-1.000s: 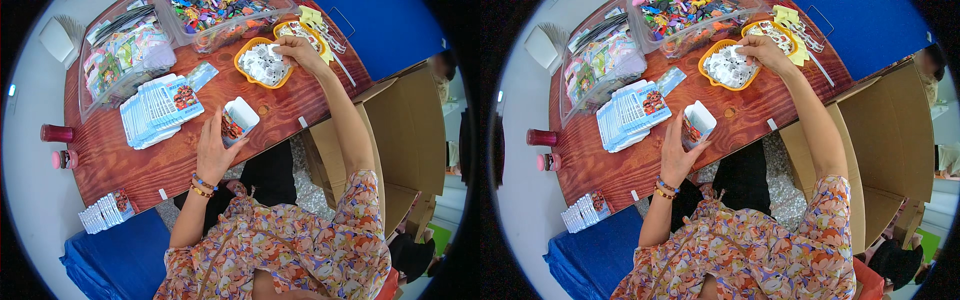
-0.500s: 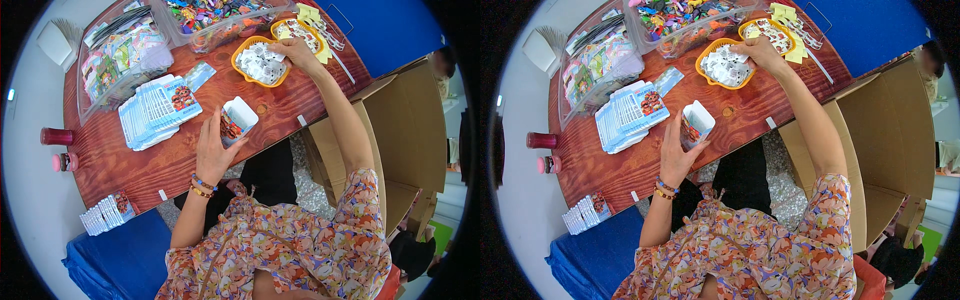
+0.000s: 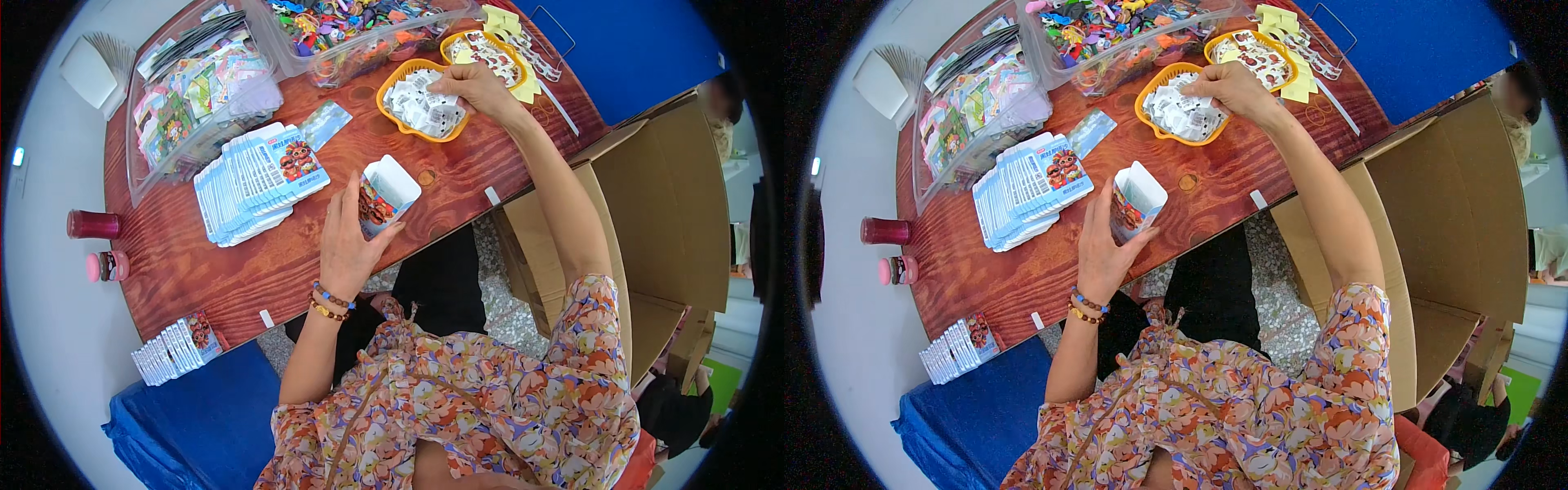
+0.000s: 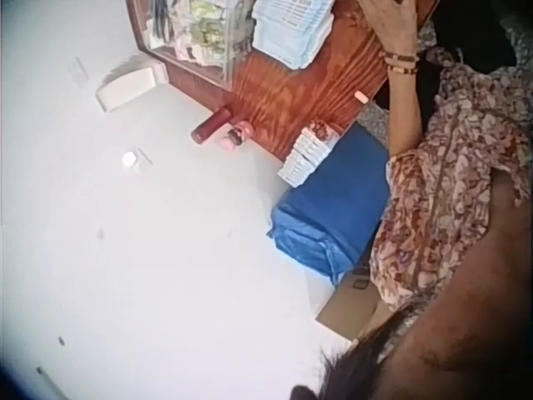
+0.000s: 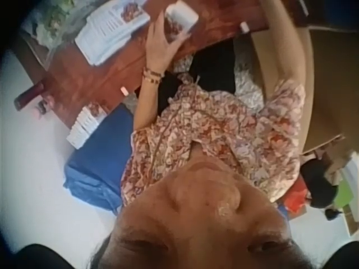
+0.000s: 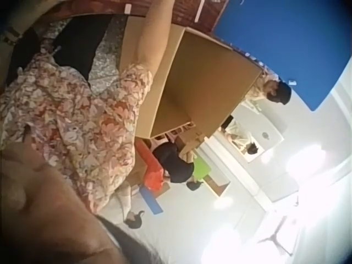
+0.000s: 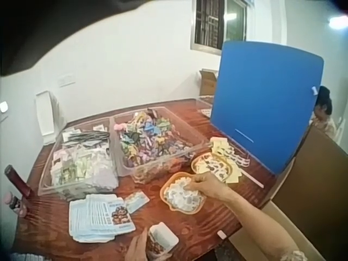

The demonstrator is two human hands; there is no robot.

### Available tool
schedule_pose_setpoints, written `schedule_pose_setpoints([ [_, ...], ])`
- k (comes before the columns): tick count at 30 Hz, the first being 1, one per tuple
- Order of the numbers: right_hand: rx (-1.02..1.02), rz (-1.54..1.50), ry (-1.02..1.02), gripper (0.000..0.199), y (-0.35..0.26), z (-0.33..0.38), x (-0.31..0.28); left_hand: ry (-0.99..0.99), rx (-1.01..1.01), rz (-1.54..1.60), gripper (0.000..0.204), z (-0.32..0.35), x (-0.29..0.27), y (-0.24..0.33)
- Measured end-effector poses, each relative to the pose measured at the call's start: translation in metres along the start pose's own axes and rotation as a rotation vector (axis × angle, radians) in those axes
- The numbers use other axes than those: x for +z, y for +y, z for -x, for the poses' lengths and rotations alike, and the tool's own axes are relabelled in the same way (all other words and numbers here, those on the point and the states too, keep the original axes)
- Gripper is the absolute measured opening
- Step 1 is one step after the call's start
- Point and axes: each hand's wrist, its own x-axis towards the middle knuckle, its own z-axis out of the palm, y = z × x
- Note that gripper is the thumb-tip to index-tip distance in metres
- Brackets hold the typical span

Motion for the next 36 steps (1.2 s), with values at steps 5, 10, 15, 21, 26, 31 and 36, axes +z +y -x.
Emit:
schedule_pose_setpoints([
  [5,-0.11,0.025,-0.066,0.022,-0.019,0.012,0.016,0.018,-0.017,-0.036,0.092,-0.01,0.002,0.0],
  [10,-0.248,0.136,-0.169,0.021,-0.062,0.043,0.037,0.089,0.027,-0.097,0.092,-0.019,0.01,-0.001],
  [15,-0.314,0.365,-0.178,0.016,-0.07,0.056,0.056,0.132,0.041,-0.096,0.093,-0.019,0.01,0.004],
  [21,-0.208,0.344,-0.309,0.016,-0.079,0.059,0.059,0.157,0.037,-0.105,0.092,-0.016,0.012,0.0],
  [26,-0.208,0.213,-0.253,0.017,-0.073,0.063,0.062,0.148,0.005,-0.111,0.092,-0.015,0.012,-0.001],
  [31,-0.244,0.368,-0.287,0.014,-0.079,0.061,0.062,0.108,-0.032,-0.115,0.092,-0.015,0.012,0.0],
  [36,-0.404,0.549,-0.218,0.015,-0.074,0.058,0.065,0.105,-0.009,-0.106,0.093,-0.016,0.014,0.001],
])
